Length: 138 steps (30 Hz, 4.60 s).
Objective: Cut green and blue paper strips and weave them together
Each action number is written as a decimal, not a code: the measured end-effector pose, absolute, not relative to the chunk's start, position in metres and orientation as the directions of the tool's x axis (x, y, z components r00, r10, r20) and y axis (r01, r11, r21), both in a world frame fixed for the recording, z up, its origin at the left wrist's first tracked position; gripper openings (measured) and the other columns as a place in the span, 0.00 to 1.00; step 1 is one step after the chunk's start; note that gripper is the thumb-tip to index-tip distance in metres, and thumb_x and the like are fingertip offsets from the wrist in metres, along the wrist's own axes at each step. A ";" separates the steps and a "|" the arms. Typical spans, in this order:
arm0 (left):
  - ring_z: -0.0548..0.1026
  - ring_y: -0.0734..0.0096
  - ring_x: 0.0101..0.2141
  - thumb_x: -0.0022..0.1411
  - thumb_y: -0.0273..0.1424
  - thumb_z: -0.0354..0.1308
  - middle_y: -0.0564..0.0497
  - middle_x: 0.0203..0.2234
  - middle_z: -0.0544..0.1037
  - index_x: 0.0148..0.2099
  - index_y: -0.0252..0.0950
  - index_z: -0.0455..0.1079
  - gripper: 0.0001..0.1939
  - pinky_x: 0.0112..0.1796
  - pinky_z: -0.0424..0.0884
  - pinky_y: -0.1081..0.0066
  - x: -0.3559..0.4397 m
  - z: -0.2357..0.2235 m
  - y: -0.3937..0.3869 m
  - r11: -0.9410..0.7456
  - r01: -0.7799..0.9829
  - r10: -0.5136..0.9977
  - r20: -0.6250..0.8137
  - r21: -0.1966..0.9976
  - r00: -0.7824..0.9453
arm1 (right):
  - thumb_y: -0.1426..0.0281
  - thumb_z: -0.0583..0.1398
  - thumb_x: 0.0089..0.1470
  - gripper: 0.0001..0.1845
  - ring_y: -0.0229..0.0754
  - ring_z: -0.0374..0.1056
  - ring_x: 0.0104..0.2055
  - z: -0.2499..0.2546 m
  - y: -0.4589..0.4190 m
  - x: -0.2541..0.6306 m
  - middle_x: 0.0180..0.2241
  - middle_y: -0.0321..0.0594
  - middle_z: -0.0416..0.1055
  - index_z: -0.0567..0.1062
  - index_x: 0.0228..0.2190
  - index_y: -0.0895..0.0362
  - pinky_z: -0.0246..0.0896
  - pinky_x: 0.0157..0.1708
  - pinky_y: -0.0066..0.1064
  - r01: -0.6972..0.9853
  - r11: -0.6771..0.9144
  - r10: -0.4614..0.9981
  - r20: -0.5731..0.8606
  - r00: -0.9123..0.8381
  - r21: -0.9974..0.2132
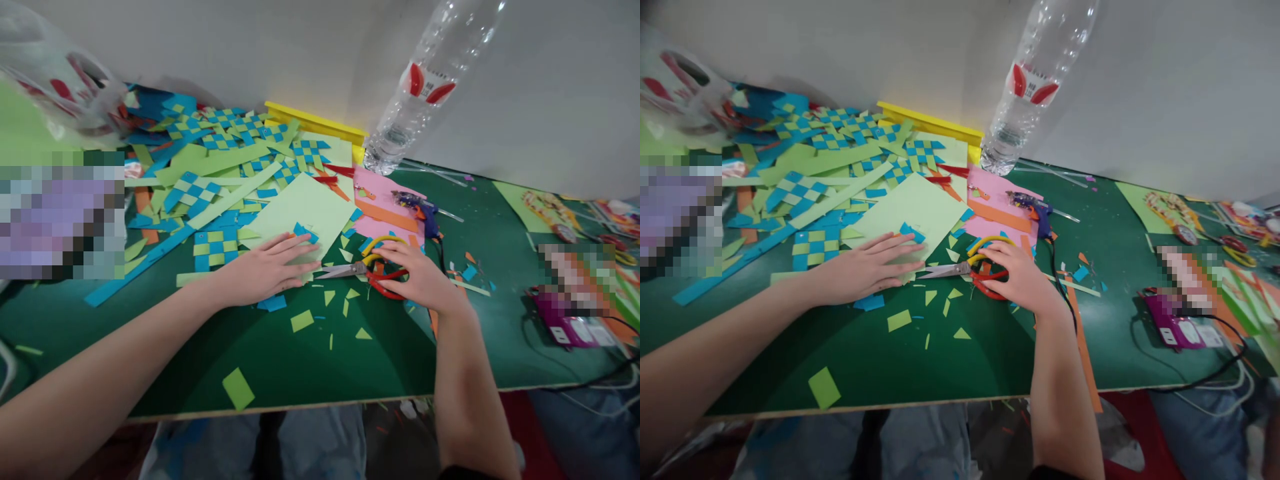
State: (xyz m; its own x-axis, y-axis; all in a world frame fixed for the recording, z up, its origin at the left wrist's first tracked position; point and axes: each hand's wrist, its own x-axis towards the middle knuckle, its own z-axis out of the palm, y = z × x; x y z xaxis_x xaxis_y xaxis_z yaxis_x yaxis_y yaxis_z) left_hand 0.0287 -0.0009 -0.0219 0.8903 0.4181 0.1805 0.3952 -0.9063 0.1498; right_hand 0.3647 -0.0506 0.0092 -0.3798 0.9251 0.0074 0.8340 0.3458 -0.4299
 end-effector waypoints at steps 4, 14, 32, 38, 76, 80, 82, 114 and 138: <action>0.44 0.63 0.68 0.72 0.38 0.45 0.52 0.67 0.54 0.67 0.45 0.57 0.23 0.66 0.41 0.57 0.029 -0.021 -0.001 -0.906 0.403 0.420 0.142 0.132 0.896 | 0.64 0.64 0.51 0.27 0.55 0.61 0.60 0.012 -0.052 0.365 0.55 0.45 0.66 0.71 0.54 0.49 0.57 0.59 0.53 0.828 0.329 0.923 -0.031 -0.383 -0.453; 0.41 0.60 0.68 0.71 0.39 0.45 0.52 0.68 0.52 0.66 0.46 0.59 0.23 0.65 0.43 0.55 0.029 -0.020 -0.002 -0.895 0.431 0.445 0.149 0.117 0.883 | 0.64 0.65 0.50 0.26 0.56 0.61 0.59 0.012 -0.051 0.365 0.53 0.44 0.67 0.72 0.52 0.48 0.56 0.59 0.54 0.820 0.365 0.919 0.028 -0.394 -0.441; 0.46 0.60 0.68 0.70 0.41 0.48 0.52 0.66 0.58 0.65 0.48 0.59 0.24 0.65 0.42 0.55 0.029 -0.019 -0.002 -0.890 0.431 0.452 0.162 0.150 0.877 | 0.67 0.64 0.48 0.24 0.55 0.60 0.61 0.016 -0.052 0.356 0.53 0.45 0.69 0.71 0.49 0.50 0.56 0.58 0.54 0.785 0.367 0.903 -0.011 -0.429 -0.499; 0.45 0.60 0.68 0.70 0.43 0.46 0.51 0.66 0.57 0.66 0.48 0.58 0.24 0.65 0.43 0.54 0.029 -0.020 -0.002 -0.889 0.434 0.453 0.142 0.148 0.880 | 0.68 0.64 0.48 0.23 0.55 0.62 0.59 0.018 -0.053 0.360 0.53 0.43 0.70 0.71 0.48 0.49 0.58 0.57 0.53 0.790 0.359 0.903 -0.028 -0.428 -0.497; 0.45 0.58 0.68 0.72 0.44 0.40 0.50 0.67 0.55 0.67 0.50 0.55 0.24 0.65 0.43 0.55 0.029 -0.019 -0.003 -0.889 0.452 0.458 0.094 0.072 0.884 | 0.65 0.65 0.49 0.23 0.55 0.62 0.58 0.015 -0.054 0.351 0.53 0.43 0.69 0.71 0.49 0.50 0.56 0.57 0.52 0.810 0.368 0.905 -0.022 -0.424 -0.456; 0.45 0.59 0.68 0.72 0.44 0.40 0.50 0.67 0.55 0.67 0.49 0.56 0.24 0.65 0.43 0.54 0.029 -0.020 -0.003 -0.889 0.452 0.457 0.105 0.074 0.883 | 0.64 0.64 0.50 0.21 0.54 0.66 0.54 0.017 -0.055 0.343 0.52 0.44 0.69 0.71 0.47 0.51 0.57 0.55 0.52 0.807 0.375 0.905 -0.010 -0.426 -0.456; 0.45 0.58 0.68 0.72 0.44 0.40 0.50 0.67 0.55 0.67 0.49 0.56 0.24 0.65 0.43 0.54 0.029 -0.020 -0.003 -0.888 0.453 0.459 0.102 0.077 0.882 | 0.64 0.64 0.50 0.21 0.54 0.65 0.54 0.018 -0.055 0.342 0.52 0.45 0.69 0.70 0.47 0.51 0.56 0.55 0.52 0.798 0.386 0.899 -0.007 -0.438 -0.463; 0.55 0.60 0.64 0.71 0.36 0.46 0.50 0.62 0.64 0.60 0.47 0.66 0.19 0.64 0.50 0.56 0.013 -0.015 0.009 -0.889 0.430 0.455 0.206 0.156 0.866 | 0.63 0.64 0.50 0.21 0.55 0.64 0.57 0.015 -0.053 0.349 0.50 0.44 0.71 0.71 0.47 0.50 0.57 0.55 0.53 0.791 0.399 0.897 0.017 -0.442 -0.463; 0.49 0.58 0.66 0.70 0.29 0.47 0.52 0.65 0.57 0.64 0.57 0.59 0.23 0.64 0.46 0.52 0.014 -0.017 0.005 -0.872 0.480 0.489 0.126 0.094 0.863 | 0.62 0.64 0.52 0.25 0.56 0.60 0.60 0.013 -0.054 0.347 0.54 0.44 0.69 0.69 0.52 0.47 0.54 0.57 0.56 0.795 0.434 0.889 0.060 -0.453 -0.424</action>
